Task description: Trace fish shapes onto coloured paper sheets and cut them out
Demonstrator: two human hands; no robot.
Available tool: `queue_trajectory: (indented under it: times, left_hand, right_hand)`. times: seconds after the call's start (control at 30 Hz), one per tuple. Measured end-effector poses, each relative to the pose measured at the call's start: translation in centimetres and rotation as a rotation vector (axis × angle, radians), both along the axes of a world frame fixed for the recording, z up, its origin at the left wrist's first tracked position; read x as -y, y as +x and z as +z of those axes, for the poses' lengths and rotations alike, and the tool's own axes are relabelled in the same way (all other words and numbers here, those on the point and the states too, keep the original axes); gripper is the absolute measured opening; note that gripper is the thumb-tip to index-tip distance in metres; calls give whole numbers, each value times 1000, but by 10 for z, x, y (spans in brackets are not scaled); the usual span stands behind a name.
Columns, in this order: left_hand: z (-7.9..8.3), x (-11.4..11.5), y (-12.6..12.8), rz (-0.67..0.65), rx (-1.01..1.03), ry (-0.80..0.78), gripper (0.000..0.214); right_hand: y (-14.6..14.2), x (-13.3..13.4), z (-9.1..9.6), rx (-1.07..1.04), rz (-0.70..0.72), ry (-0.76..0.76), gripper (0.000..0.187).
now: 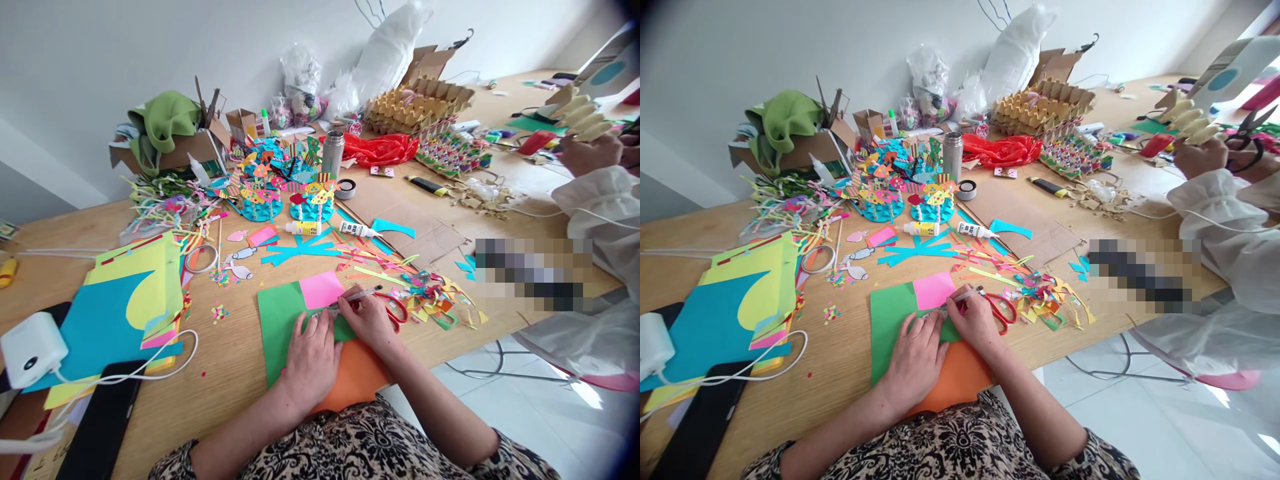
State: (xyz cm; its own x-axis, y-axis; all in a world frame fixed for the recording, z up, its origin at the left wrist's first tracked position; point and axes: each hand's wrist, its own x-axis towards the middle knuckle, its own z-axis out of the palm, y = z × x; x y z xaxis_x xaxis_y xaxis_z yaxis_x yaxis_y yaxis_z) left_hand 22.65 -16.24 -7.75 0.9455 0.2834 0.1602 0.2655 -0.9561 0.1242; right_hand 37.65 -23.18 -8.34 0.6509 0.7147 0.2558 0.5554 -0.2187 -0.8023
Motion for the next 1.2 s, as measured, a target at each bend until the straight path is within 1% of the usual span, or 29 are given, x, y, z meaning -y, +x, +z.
queue_trajectory:
  times: [0.23,0.5,0.83,1.03,1.2]
  left_hand:
    - [0,1,-2,-4,-1,9,43]
    - [0,0,0,-3,1,4,45]
    - [-1,0,-1,1,-3,11,45]
    - [1,0,2,-4,-24,16,44]
    - [7,1,6,-9,-41,16,44]
  right_hand:
    - [-2,1,0,13,35,44,11]
    - [-1,-1,-1,6,43,34,13]
    - [4,-2,4,-6,-19,-65,11]
    - [13,-3,7,-26,19,-133,13]
    - [22,-4,12,-40,74,-182,13]
